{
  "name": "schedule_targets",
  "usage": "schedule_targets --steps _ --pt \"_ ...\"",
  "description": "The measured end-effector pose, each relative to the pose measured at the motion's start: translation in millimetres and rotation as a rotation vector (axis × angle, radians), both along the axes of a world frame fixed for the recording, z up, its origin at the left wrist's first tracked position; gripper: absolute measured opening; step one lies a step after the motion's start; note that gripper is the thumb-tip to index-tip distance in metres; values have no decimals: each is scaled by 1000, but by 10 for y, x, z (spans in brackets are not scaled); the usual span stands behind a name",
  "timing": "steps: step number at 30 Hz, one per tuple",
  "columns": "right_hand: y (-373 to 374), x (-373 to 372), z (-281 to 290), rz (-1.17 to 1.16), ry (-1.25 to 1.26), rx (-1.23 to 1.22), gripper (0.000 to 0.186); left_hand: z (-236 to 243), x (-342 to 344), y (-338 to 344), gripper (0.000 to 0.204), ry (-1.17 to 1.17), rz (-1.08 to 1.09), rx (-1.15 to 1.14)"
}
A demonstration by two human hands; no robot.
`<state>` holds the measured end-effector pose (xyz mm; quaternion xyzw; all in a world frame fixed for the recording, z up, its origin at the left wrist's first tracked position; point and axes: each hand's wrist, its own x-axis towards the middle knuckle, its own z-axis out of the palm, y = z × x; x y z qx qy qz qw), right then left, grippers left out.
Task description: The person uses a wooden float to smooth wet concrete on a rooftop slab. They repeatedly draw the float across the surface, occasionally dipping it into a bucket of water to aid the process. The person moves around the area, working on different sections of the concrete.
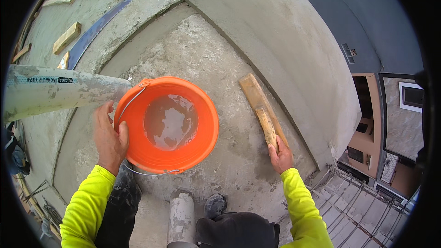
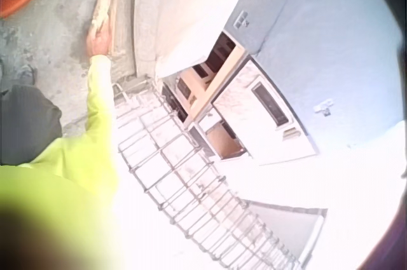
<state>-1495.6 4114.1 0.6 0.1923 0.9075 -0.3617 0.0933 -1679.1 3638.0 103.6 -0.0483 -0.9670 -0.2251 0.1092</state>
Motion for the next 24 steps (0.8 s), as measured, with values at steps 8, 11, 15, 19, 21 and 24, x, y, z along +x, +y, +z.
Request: schedule_targets --steps 8,11,15,19,21,24 --pt "-899 912 79 -494 -217 -657 41 -662 69 961 24 -916 842 884" --pt "-923 1137 110 -523 -222 -684 40 -645 -35 938 30 -1007 954 1120" --pt "-839 1363 133 -536 -203 -673 39 -108 -456 1141 39 -842 554 1609" --pt "-764 1439 137 -519 -175 -611 40 327 -1457 1661 54 -758 337 1528" --pt "-707 1374 118 -479 -141 -556 41 398 -1609 1804 59 -695 384 1340" --pt "-594 1021 63 -71 9 -31 43 321 -1113 1624 58 -618 176 1355"
